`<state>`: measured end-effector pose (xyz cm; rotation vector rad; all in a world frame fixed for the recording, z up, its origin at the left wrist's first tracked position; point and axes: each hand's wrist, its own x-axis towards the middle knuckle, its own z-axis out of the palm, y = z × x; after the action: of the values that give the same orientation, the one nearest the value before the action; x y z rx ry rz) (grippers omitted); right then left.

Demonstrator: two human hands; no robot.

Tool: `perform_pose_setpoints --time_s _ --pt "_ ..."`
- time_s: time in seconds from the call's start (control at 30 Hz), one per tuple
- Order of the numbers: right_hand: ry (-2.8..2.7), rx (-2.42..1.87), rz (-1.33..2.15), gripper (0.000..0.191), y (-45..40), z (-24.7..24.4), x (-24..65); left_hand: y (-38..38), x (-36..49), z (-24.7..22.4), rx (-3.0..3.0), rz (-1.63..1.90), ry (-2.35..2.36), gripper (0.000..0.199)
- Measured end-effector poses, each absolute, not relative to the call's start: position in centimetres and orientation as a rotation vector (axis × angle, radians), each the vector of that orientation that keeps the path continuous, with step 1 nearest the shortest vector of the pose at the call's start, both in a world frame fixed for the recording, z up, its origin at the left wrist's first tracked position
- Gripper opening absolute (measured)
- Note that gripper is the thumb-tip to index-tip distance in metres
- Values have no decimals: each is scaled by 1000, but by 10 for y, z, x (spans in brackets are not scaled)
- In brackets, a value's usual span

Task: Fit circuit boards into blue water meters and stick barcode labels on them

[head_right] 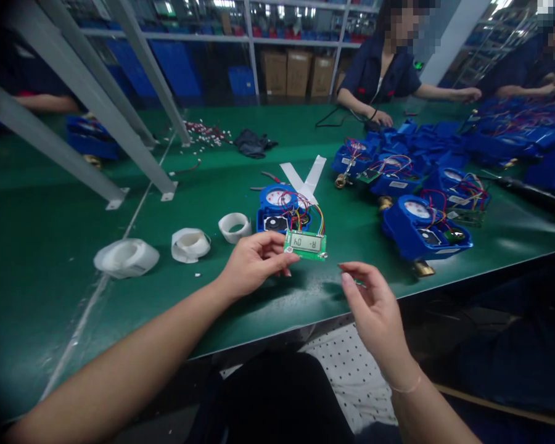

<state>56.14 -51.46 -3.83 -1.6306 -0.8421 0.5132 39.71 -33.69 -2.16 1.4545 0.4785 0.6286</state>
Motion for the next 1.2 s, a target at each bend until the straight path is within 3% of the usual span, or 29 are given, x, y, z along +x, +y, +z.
perform_pose_setpoints --time_s 0.17,0.37,0.43,0.57,0.67,0.8,0.87,1.2 --pt "-470 -1026 1193 46 -466 -30 532 -337 396 -25 1512 596 447 41" --pt "-523 -763 1452 78 -441 -29 526 -330 390 -28 2178 664 505 43" --pt "-626 -786 1456 74 -442 -32 527 -329 389 -28 2504 644 591 49" --pt "-880 -1067 1256 46 -444 -31 531 -330 387 -25 2898 503 625 48" --pt "-1083 -1399 985 58 -447 -21 534 -331 386 -26 2988 441 605 40" --pt "-1372 -1845 198 69 -455 0 536 -329 386 -27 3013 338 618 35" --pt "-1483 -1934 -26 68 -459 7 534 -328 386 -27 3008 313 603 36" --pt "-1561 -2117 -302 71 -469 11 527 -331 388 -31 2996 340 547 40"
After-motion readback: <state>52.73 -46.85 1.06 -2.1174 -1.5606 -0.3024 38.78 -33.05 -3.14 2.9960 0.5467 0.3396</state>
